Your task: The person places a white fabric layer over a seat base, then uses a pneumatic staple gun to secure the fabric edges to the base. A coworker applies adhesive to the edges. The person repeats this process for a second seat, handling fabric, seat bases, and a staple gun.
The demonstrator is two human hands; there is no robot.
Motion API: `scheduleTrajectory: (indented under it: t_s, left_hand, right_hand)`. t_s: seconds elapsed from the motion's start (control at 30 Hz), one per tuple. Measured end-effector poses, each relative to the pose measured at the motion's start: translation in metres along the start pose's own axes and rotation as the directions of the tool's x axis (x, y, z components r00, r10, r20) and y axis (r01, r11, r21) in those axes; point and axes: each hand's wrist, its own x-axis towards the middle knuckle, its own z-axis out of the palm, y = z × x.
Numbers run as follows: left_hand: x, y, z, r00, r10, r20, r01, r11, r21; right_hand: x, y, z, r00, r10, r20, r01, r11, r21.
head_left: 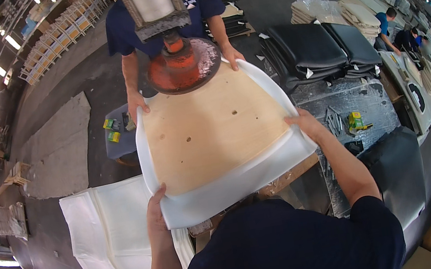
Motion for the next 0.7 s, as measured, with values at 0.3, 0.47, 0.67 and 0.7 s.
scheduleTrajectory:
  t_s: [0.3, 0.47, 0.67, 0.7]
  left_hand:
    - [0.022, -0.041, -0.027, 0.959, 0.205, -0.194, -0.177, 0.972, 0.152]
    - [0.024, -0.053, -0.029, 0.948, 0.253, -0.194, -0.202, 0.948, 0.247]
    - [0.026, -0.053, -0.031, 0.949, 0.256, -0.183, -0.188, 0.927, 0.325]
    - [0.026, -0.054, -0.032, 0.95, 0.259, -0.173, -0.19, 0.923, 0.335]
  right_hand:
    - [0.014, 0.033, 0.01, 1.0, 0.006, 0.007, -0.006, 0.999, -0.032]
    - [0.013, 0.046, 0.011, 0.999, -0.019, -0.041, 0.013, 0.987, -0.157]
    - [0.014, 0.049, 0.007, 0.999, -0.039, -0.025, 0.034, 0.982, -0.188]
    - [0.013, 0.048, 0.007, 0.999, -0.031, -0.025, 0.025, 0.979, -0.201]
